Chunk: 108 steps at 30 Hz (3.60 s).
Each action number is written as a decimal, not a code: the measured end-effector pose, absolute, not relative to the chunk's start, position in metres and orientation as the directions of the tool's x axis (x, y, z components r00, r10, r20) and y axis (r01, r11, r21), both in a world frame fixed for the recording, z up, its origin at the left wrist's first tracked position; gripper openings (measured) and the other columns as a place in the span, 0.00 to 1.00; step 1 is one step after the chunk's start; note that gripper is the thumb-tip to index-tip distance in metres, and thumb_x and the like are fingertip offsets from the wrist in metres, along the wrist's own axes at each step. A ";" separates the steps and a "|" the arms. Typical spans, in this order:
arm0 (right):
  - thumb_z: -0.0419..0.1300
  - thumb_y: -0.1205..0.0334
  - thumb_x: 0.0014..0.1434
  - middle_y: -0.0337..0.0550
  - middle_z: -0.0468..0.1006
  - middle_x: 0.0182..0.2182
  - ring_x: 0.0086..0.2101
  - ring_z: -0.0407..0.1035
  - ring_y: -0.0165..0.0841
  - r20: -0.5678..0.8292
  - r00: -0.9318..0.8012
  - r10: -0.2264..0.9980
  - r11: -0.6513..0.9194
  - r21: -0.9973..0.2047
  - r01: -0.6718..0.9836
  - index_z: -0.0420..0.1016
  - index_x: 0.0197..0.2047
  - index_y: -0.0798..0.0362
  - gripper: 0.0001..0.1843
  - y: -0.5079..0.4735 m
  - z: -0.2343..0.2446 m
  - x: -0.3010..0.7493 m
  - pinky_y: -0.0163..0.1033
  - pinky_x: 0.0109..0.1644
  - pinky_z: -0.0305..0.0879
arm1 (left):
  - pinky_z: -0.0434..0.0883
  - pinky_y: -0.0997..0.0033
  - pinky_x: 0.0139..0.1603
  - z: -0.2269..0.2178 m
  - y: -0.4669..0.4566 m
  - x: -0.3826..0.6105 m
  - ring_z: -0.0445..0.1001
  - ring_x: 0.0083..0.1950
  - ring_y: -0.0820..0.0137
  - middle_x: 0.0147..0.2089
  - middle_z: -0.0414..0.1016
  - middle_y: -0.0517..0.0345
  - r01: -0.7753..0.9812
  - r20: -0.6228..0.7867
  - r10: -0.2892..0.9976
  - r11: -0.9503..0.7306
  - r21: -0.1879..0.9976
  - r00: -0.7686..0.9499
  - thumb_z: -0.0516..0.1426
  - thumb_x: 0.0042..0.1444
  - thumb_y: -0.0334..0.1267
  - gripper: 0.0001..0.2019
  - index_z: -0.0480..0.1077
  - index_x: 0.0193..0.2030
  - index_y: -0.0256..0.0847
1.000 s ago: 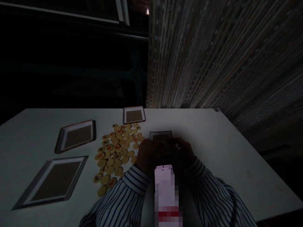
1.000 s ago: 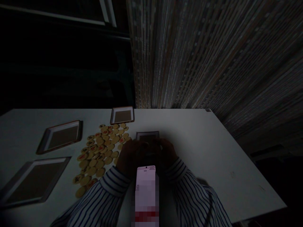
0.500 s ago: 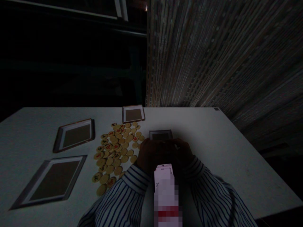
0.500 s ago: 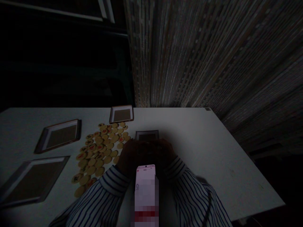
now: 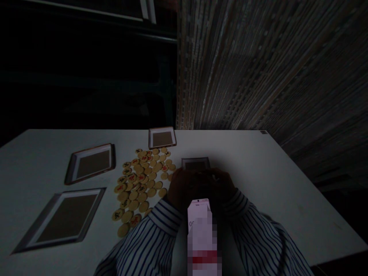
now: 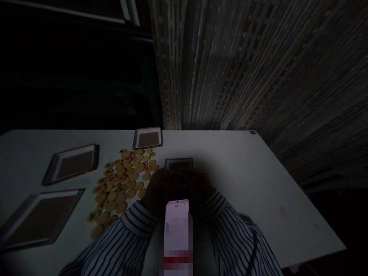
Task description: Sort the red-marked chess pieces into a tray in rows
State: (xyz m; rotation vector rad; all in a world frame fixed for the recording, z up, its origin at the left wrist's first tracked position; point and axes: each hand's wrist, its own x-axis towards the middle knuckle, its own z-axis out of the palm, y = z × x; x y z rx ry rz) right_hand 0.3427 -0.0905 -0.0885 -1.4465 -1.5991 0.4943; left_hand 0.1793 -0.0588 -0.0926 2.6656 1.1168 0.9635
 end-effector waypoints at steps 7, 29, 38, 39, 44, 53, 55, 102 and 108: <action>0.58 0.55 0.53 0.44 0.80 0.29 0.27 0.72 0.31 0.326 0.090 0.941 0.220 -0.792 0.569 0.79 0.33 0.51 0.11 -0.091 -0.089 0.343 0.34 0.29 0.67 | 0.66 0.57 0.48 -0.102 -0.056 0.178 0.74 0.39 0.65 0.35 0.76 0.53 0.570 0.592 0.626 -0.759 0.314 0.508 0.54 0.53 0.35 0.08 0.71 0.39 0.38; 0.58 0.56 0.53 0.43 0.79 0.30 0.31 0.72 0.32 0.312 0.108 0.944 0.206 -0.814 0.543 0.78 0.37 0.52 0.11 -0.091 -0.090 0.345 0.36 0.33 0.67 | 0.64 0.55 0.51 -0.100 -0.057 0.175 0.75 0.39 0.66 0.36 0.78 0.57 0.610 0.555 0.652 -0.735 0.295 0.517 0.52 0.56 0.35 0.10 0.73 0.41 0.44; 0.58 0.56 0.53 0.45 0.80 0.30 0.29 0.72 0.32 0.336 0.100 0.936 0.227 -0.799 0.556 0.79 0.36 0.52 0.12 -0.091 -0.087 0.345 0.36 0.31 0.67 | 0.65 0.55 0.49 -0.098 -0.055 0.174 0.75 0.40 0.65 0.38 0.78 0.55 0.581 0.515 0.645 -0.754 0.307 0.565 0.51 0.57 0.33 0.12 0.72 0.44 0.43; 0.58 0.56 0.53 0.45 0.80 0.30 0.29 0.72 0.32 0.336 0.100 0.936 0.228 -0.800 0.555 0.79 0.36 0.51 0.12 -0.091 -0.087 0.345 0.37 0.31 0.67 | 0.65 0.56 0.48 -0.100 -0.055 0.174 0.75 0.40 0.65 0.38 0.78 0.54 0.568 0.517 0.632 -0.766 0.301 0.578 0.51 0.57 0.33 0.12 0.71 0.45 0.43; 0.58 0.57 0.53 0.45 0.80 0.31 0.30 0.73 0.33 0.324 0.092 0.941 0.224 -0.807 0.547 0.78 0.37 0.51 0.12 -0.091 -0.087 0.346 0.38 0.31 0.68 | 0.66 0.58 0.46 -0.108 -0.051 0.174 0.74 0.42 0.64 0.41 0.77 0.52 0.539 0.522 0.602 -0.791 0.288 0.605 0.52 0.56 0.33 0.13 0.70 0.47 0.40; 0.58 0.57 0.52 0.45 0.80 0.31 0.29 0.72 0.33 0.340 0.091 0.936 0.249 -0.821 0.514 0.78 0.37 0.53 0.12 -0.092 -0.088 0.345 0.37 0.31 0.68 | 0.67 0.58 0.44 -0.107 -0.053 0.176 0.73 0.41 0.64 0.41 0.77 0.50 0.558 0.556 0.581 -0.796 0.235 0.595 0.51 0.57 0.35 0.12 0.71 0.46 0.40; 0.58 0.57 0.52 0.44 0.80 0.31 0.29 0.72 0.32 0.331 0.086 0.940 0.245 -0.826 0.507 0.78 0.37 0.51 0.11 -0.093 -0.087 0.345 0.37 0.31 0.68 | 0.67 0.58 0.43 -0.105 -0.053 0.176 0.73 0.40 0.64 0.40 0.77 0.50 0.555 0.564 0.575 -0.799 0.231 0.593 0.50 0.58 0.35 0.12 0.71 0.46 0.40; 0.59 0.61 0.51 0.43 0.80 0.31 0.30 0.72 0.31 0.324 0.064 0.944 0.270 -0.870 0.411 0.77 0.38 0.53 0.11 -0.093 -0.082 0.346 0.36 0.32 0.69 | 0.70 0.65 0.41 -0.086 -0.058 0.179 0.74 0.41 0.68 0.41 0.77 0.52 0.438 0.585 0.646 -0.763 0.476 0.490 0.48 0.60 0.37 0.13 0.71 0.45 0.40; 0.60 0.62 0.50 0.43 0.79 0.29 0.28 0.71 0.30 0.388 0.035 0.921 0.329 -0.823 0.462 0.75 0.38 0.55 0.11 -0.091 -0.086 0.349 0.34 0.29 0.67 | 0.72 0.68 0.39 -0.079 -0.059 0.180 0.75 0.39 0.68 0.39 0.78 0.55 0.416 0.577 0.666 -0.746 0.520 0.473 0.48 0.60 0.37 0.13 0.72 0.44 0.41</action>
